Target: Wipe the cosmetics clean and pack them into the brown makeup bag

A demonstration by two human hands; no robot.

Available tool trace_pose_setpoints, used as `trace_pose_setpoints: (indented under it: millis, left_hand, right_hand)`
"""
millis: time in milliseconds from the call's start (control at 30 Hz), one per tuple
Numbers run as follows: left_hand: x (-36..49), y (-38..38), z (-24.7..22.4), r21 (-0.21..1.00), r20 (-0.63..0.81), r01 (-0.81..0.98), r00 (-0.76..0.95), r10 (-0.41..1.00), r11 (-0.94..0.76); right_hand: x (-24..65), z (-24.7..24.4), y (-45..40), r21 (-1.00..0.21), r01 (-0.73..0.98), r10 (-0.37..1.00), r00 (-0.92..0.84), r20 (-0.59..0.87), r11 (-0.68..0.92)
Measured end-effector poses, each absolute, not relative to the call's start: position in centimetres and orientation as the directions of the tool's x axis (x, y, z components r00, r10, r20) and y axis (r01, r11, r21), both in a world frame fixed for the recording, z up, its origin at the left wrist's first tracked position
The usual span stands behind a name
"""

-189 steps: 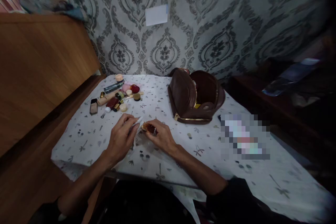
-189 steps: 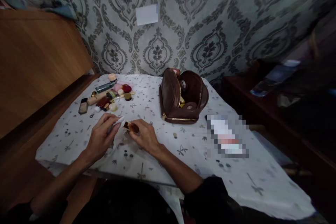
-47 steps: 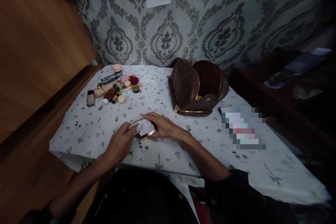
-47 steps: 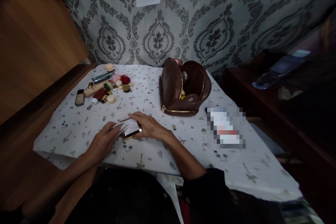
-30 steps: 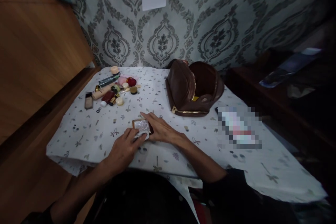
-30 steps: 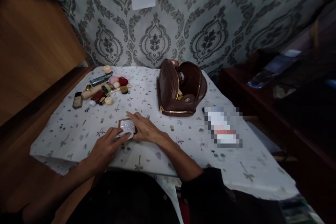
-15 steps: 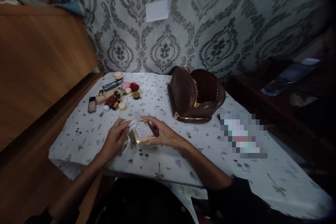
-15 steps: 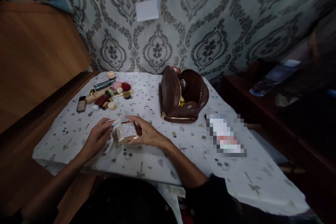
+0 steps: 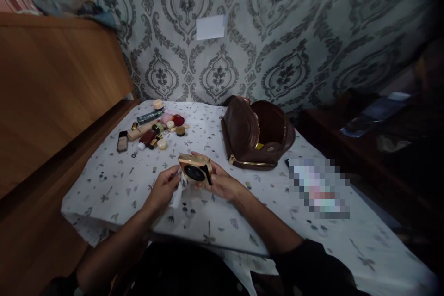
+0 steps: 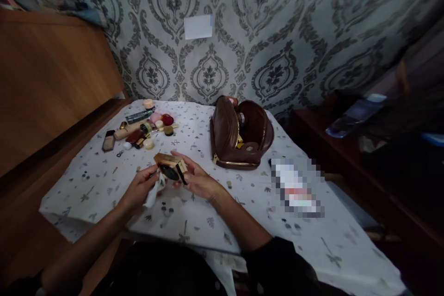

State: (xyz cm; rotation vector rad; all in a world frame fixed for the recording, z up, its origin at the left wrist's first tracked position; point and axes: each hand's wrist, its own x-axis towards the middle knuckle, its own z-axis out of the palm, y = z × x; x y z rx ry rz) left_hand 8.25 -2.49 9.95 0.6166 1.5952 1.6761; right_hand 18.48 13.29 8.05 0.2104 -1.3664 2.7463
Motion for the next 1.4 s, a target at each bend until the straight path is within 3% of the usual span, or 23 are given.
trace_pose_setpoints:
  millis: [200,300,433,600,733,867,1167,1267,1400]
  left_hand:
    - [7.9,-2.2,9.3,1.000,-0.022,-0.023,-0.631,0.775,0.009]
    - [7.3,-2.4,9.8,0.976,0.129,0.217,-0.670,0.731,0.027]
    - [6.3,-2.4,11.3,0.798,0.412,0.599,-0.622,0.666,0.066]
    - [6.0,-2.2,13.3,0.615,0.492,0.781,-0.485,0.723,0.106]
    - [6.9,-1.9,14.2,0.509,0.481,0.855,-0.380,0.790,0.101]
    - [7.8,-1.6,14.3,0.478,0.534,0.877,-0.335,0.776,0.050]
    - [9.4,-1.3,10.4,0.203,0.569,0.978,-0.079,0.819,-0.046]
    - [8.4,-1.4,10.0,0.217,0.584,0.976,-0.142,0.800,0.015]
    - [7.0,-1.4,10.4,0.350,0.575,0.930,-0.311,0.757,0.116]
  right_hand:
    - [18.2,7.3,13.3,-0.732,-0.135,0.093,-0.991,0.098,-0.668]
    - [18.1,7.1,13.3,-0.716,-0.128,0.103,-0.992,0.078,-0.687]
    - [18.1,7.4,13.4,-0.727,-0.121,0.076,-0.993,0.095,-0.676]
    - [18.0,7.5,13.4,-0.810,-0.115,0.074,-0.993,0.089,-0.576]
    - [17.8,7.0,13.0,-0.859,-0.083,0.130,-0.991,0.019,-0.505]
    - [17.4,6.7,12.7,-0.831,-0.095,0.170,-0.986,0.000,-0.548]
    - [16.8,7.4,13.5,-0.553,-0.078,0.214,-0.959,-0.186,-0.830]
    - [17.0,7.7,13.8,-0.519,-0.028,0.165,-0.961,-0.221,-0.854]
    - [17.2,7.6,13.7,-0.548,0.001,0.117,-0.976,-0.181,-0.837]
